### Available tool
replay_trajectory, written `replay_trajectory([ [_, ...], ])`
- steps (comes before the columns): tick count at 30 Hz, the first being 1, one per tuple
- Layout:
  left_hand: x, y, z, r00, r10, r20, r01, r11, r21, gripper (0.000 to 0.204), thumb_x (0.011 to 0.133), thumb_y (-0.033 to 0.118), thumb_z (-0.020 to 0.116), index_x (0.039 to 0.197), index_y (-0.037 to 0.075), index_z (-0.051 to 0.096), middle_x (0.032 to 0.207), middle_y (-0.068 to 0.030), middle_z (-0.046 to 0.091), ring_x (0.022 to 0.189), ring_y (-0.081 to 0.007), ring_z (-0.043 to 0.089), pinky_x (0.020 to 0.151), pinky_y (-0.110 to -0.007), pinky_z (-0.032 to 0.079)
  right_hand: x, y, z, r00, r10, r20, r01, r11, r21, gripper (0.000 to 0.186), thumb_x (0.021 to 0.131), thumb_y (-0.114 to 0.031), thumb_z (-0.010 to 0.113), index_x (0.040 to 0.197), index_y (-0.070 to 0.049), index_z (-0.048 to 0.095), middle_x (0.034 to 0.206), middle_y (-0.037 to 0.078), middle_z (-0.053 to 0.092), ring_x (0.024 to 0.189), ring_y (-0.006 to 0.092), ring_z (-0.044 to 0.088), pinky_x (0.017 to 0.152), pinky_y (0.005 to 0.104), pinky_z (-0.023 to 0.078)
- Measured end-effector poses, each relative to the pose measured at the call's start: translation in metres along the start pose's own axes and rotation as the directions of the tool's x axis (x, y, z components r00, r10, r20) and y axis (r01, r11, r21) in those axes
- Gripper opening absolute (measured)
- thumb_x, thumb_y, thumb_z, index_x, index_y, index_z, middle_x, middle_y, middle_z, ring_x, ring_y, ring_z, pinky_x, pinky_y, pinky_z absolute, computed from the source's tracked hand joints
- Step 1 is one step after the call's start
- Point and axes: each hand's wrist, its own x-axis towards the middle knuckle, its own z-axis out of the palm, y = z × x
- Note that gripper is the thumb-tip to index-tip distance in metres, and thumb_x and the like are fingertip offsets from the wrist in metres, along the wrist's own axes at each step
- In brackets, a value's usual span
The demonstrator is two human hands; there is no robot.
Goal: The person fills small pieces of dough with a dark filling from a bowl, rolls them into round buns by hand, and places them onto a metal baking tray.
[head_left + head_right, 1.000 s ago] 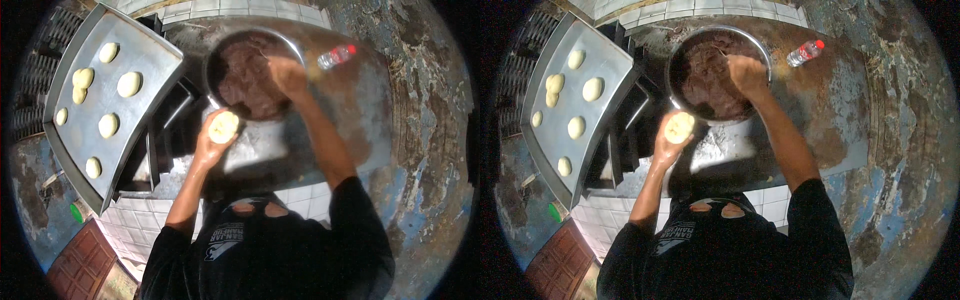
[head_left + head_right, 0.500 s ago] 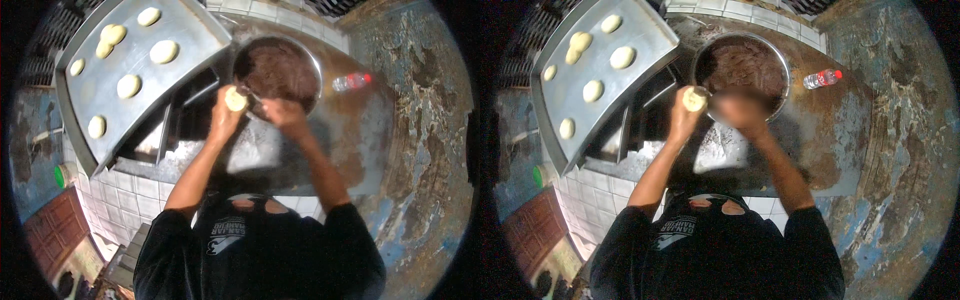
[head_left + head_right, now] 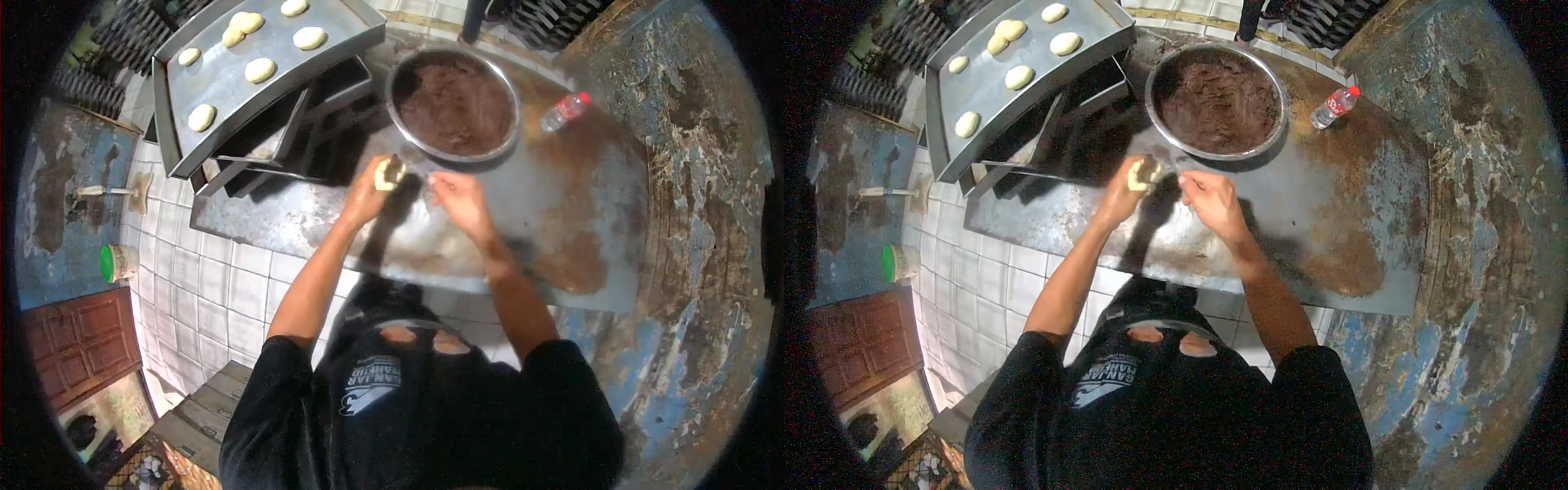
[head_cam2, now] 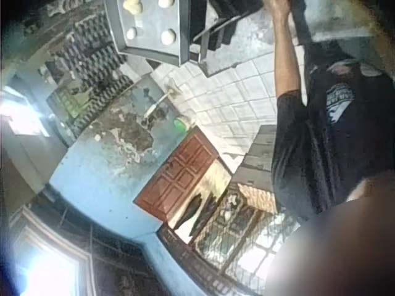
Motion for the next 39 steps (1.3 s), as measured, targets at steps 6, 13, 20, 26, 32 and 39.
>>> replay_trajectory([
  [6, 0.031, 0.066, -0.009, 1.0, 0.011, 0.028, -0.007, 0.986, -0.169, 0.045, 0.09, -0.005, 0.062, 0.132, 0.011, 0.057, 0.13, -0.0091, 0.062, 0.113, -0.0209, 0.063, 0.095, -0.031, 0.055, 0.055, 0.011, -0.043, 0.884, -0.427, -0.189, 0.177, 0.682, -0.71, 0.026, 0.101, -0.014, 0.054, 0.084, -0.006, 0.071, 0.064, 0.008, 0.063, 0.049, 0.0126, 0.054, 0.04, 0.0299, 0.044],
  [13, 0.04, 0.043, -0.014, 0.99, -0.081, 0.117, 0.117, 0.933, -0.34, 0.076, 0.077, -0.009, 0.066, 0.146, 0.012, 0.042, 0.133, -0.0069, 0.055, 0.123, -0.0183, 0.053, 0.104, -0.03, 0.044, 0.022, 0.055, -0.067, 0.877, 0.477, 0.062, -0.472, 0.83, 0.295, 0.021, 0.098, -0.026, 0.065, 0.091, -0.007, 0.07, 0.064, -0.003, 0.056, 0.054, 0.006, 0.048, 0.05, 0.0212, 0.037],
  [20, -0.017, 0.018, 0.021, 0.944, -0.249, 0.215, 0.327, 0.792, -0.515, 0.083, 0.072, -0.013, 0.072, 0.146, 0.011, 0.041, 0.134, -0.0071, 0.054, 0.126, -0.0197, 0.053, 0.108, -0.032, 0.044, -0.058, 0.134, -0.011, 0.978, -0.145, -0.152, 0.047, 0.856, -0.514, 0.029, 0.094, -0.027, 0.069, 0.101, 0.001, 0.068, 0.083, 0.012, 0.068, 0.069, 0.022, 0.063, 0.061, 0.0357, 0.049],
  [26, -0.045, 0.036, 0.033, 0.97, -0.098, 0.221, 0.155, 0.953, -0.258, 0.074, 0.079, 0.001, 0.08, 0.142, 0.01, 0.044, 0.127, -0.0074, 0.06, 0.119, -0.0213, 0.057, 0.102, -0.035, 0.047, -0.036, -0.029, 0.022, 0.994, -0.044, -0.101, 0.041, 0.999, -0.026, 0.039, 0.088, -0.01, 0.065, 0.124, 0.001, 0.062, 0.103, 0.024, 0.068, 0.093, 0.0373, 0.067, 0.085, 0.0471, 0.052],
  [32, -0.056, 0.082, 0.027, 0.98, -0.118, 0.162, 0.169, 0.919, -0.356, 0.055, 0.083, 0.018, 0.084, 0.128, 0.007, 0.053, 0.101, -0.0048, 0.067, 0.091, -0.013, 0.062, 0.073, -0.027, 0.052, -0.093, -0.045, 0.015, 0.872, -0.461, -0.165, 0.407, 0.87, -0.28, 0.041, 0.093, 0.002, 0.053, 0.133, -0.004, 0.061, 0.116, 0.02, 0.068, 0.112, 0.0392, 0.063, 0.104, 0.0429, 0.048],
  [39, -0.102, 0.139, 0.048, 0.993, 0.01, 0.113, 0.034, 0.927, -0.375, 0.037, 0.101, 0.031, 0.064, 0.118, -0.002, 0.068, 0.124, -0.0143, 0.066, 0.115, -0.0205, 0.062, 0.093, -0.032, 0.051, -0.135, -0.047, 0.01, 0.925, -0.23, -0.303, 0.269, 0.959, 0.093, 0.046, 0.091, -0.002, 0.067, 0.134, 0.0, 0.051, 0.106, 0.01, 0.068, 0.1, 0.022, 0.066, 0.09, 0.0361, 0.051],
])
